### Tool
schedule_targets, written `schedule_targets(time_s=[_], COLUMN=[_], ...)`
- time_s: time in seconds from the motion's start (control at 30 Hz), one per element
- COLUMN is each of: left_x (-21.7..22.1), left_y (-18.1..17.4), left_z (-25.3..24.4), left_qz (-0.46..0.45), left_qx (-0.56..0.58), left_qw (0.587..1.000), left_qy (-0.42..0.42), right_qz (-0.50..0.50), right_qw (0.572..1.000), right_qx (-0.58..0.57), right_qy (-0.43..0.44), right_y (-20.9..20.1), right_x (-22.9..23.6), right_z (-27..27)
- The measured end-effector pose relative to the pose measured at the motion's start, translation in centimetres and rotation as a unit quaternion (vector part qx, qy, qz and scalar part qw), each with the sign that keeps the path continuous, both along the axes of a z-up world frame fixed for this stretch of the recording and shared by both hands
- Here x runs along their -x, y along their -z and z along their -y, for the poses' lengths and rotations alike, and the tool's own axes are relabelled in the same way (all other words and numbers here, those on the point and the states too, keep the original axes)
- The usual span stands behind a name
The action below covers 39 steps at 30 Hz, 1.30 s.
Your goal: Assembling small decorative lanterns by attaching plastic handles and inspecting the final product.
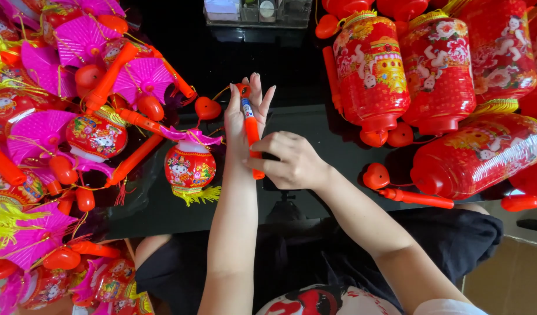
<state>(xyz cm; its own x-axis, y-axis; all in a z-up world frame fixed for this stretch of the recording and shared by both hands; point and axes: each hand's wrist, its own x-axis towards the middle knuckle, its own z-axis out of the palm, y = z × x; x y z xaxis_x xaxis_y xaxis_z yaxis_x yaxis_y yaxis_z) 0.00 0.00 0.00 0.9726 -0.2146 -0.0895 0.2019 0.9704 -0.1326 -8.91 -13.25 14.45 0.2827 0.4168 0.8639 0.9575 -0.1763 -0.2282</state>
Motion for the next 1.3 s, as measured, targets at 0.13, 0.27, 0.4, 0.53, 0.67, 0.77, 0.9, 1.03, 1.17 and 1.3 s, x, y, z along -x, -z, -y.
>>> schedule_targets(time_s=[0.13, 0.27, 0.4, 0.53, 0.67, 0.77, 0.9, 1.03, 1.17, 1.3], left_x=[0.6, 0.7, 1.3, 1.5, 1.9, 1.7, 1.3, 1.2, 0.7, 1.0], left_y=[-1.9, -2.4, -5.0, -5.9, -6.8, -5.8, -4.6, -4.7, -3.1, -4.2], left_z=[0.3, 0.7, 1.3, 1.3, 1.2, 1.4, 1.6, 1.5, 1.3, 1.5], left_qz=[0.015, -0.028, 0.024, 0.035, 0.069, 0.066, 0.035, 0.018, 0.063, 0.046], left_qx=[-0.001, -0.069, -0.130, -0.088, -0.098, -0.082, -0.106, -0.070, -0.016, -0.144], left_qw=[1.000, 0.996, 0.991, 0.995, 0.993, 0.993, 0.990, 0.993, 0.995, 0.989], left_qy=[0.018, 0.044, 0.026, 0.031, 0.019, 0.050, 0.085, 0.091, 0.070, -0.006], right_qz=[-0.105, -0.283, -0.390, -0.394, -0.423, -0.411, -0.345, -0.263, -0.313, -0.380], right_qw=[0.994, 0.952, 0.903, 0.898, 0.894, 0.902, 0.927, 0.934, 0.919, 0.897], right_qx=[-0.021, -0.040, -0.026, -0.032, -0.070, -0.064, -0.060, -0.166, -0.170, 0.017], right_qy=[-0.008, 0.113, 0.181, 0.195, 0.129, 0.114, 0.137, 0.175, 0.171, 0.227], right_y=[-0.6, -1.8, -0.2, -0.2, -0.1, 0.1, 0.4, 0.5, -0.2, 3.4], right_x=[-1.1, -4.6, -9.8, -11.3, -11.4, -11.5, -12.1, -11.5, -7.7, -4.5], right_z=[0.2, 0.4, 0.8, 0.8, 0.8, 1.2, 0.4, 0.4, 0.6, -0.8])
